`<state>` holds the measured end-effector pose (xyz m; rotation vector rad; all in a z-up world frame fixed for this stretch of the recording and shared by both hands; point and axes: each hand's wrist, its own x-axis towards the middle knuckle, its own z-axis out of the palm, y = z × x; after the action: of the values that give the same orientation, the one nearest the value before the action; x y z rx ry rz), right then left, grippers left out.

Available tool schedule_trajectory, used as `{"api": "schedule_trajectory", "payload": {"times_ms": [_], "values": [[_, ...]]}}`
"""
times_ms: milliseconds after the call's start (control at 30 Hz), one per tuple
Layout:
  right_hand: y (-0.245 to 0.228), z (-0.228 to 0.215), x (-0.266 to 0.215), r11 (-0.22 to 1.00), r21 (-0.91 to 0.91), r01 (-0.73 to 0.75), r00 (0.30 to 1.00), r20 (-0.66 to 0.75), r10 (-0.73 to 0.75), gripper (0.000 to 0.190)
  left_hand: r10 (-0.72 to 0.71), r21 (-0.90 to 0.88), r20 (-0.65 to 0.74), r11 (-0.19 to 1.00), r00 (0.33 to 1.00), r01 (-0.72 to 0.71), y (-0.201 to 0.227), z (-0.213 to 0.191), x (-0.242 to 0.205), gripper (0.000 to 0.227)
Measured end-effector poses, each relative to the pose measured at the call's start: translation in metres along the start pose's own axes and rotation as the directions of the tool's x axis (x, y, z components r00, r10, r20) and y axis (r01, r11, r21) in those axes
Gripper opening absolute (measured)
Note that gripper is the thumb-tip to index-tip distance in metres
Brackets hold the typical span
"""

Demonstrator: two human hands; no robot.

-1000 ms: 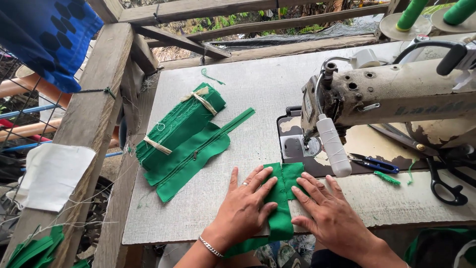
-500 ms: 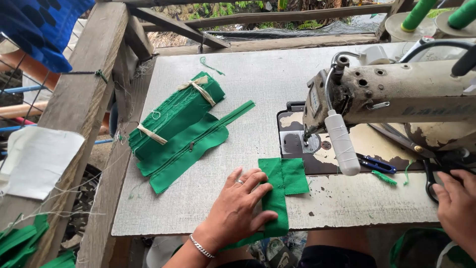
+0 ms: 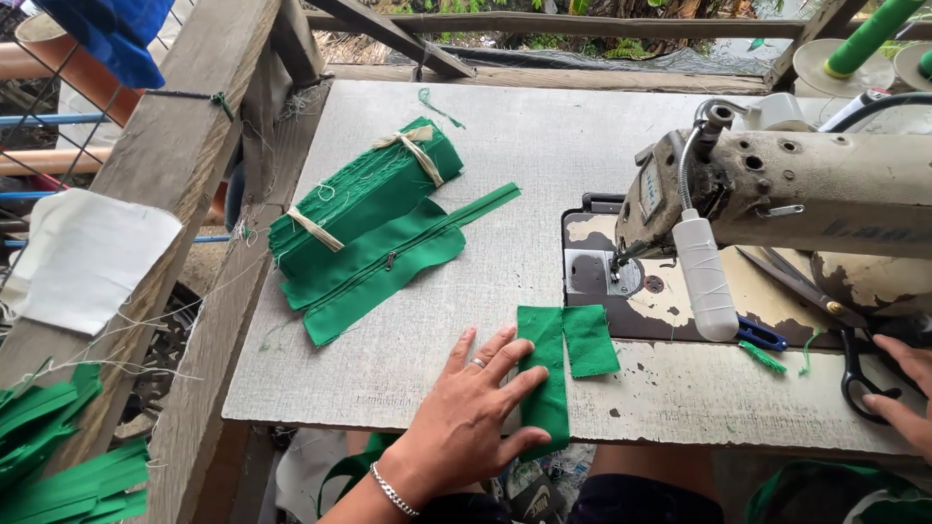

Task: A person selects a green fabric strip and uses scissors to cut it into several small rectangular pieces on a sewing machine table.

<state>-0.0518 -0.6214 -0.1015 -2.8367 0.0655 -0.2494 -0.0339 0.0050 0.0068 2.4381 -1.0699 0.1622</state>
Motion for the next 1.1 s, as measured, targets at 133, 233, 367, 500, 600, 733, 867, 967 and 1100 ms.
{"api": "schedule_trajectory", "payload": {"times_ms": [133,233,367,500,600,733,867,967,1100], "values": [[0.013,0.009,-0.005,0.992,-0.006,-0.125,0.992,-0.022,0.125,0.081,0.009,-0.003,-0.007,1.000,1.000,-0.009,0.004,-0.001,-0.009,0.058],[-0.049,-0.015,-0.010,0.943,0.080,-0.324,0.945,0.082,0.317,0.087,0.015,0.011,-0.032,1.000,0.999,-0.015,0.005,-0.001,-0.010,0.058],[-0.134,-0.048,-0.024,0.859,0.145,-0.491,0.870,0.133,0.475,0.082,0.043,0.005,-0.024,0.999,0.999,-0.043,0.013,0.000,-0.011,0.057],[-0.155,-0.036,-0.075,0.869,0.411,-0.276,0.959,0.060,0.277,0.075,0.045,-0.025,-0.012,0.999,0.999,-0.045,0.018,0.005,-0.018,0.057],[-0.236,-0.052,-0.080,0.875,0.320,-0.364,0.926,0.226,0.302,0.076,0.030,-0.032,0.021,0.999,0.999,-0.029,0.020,0.002,-0.016,0.058],[-0.225,-0.021,-0.074,0.959,0.085,-0.269,0.824,0.535,0.184,0.096,0.041,-0.047,0.025,0.998,0.999,-0.040,0.020,0.005,-0.017,0.059],[-0.301,-0.060,-0.084,0.862,-0.035,-0.506,0.777,0.415,0.473,0.089,0.055,-0.038,0.004,0.998,0.998,-0.055,0.023,0.012,-0.018,0.061],[-0.306,-0.066,-0.086,0.793,-0.095,-0.602,0.660,0.501,0.561,0.092,0.056,-0.045,0.021,0.997,0.998,-0.055,0.025,0.014,-0.015,0.062],[-0.308,-0.050,-0.104,0.818,-0.067,-0.572,0.742,0.383,0.550,0.082,0.064,-0.048,0.002,0.997,0.998,-0.064,0.024,0.019,-0.014,0.059]]}}
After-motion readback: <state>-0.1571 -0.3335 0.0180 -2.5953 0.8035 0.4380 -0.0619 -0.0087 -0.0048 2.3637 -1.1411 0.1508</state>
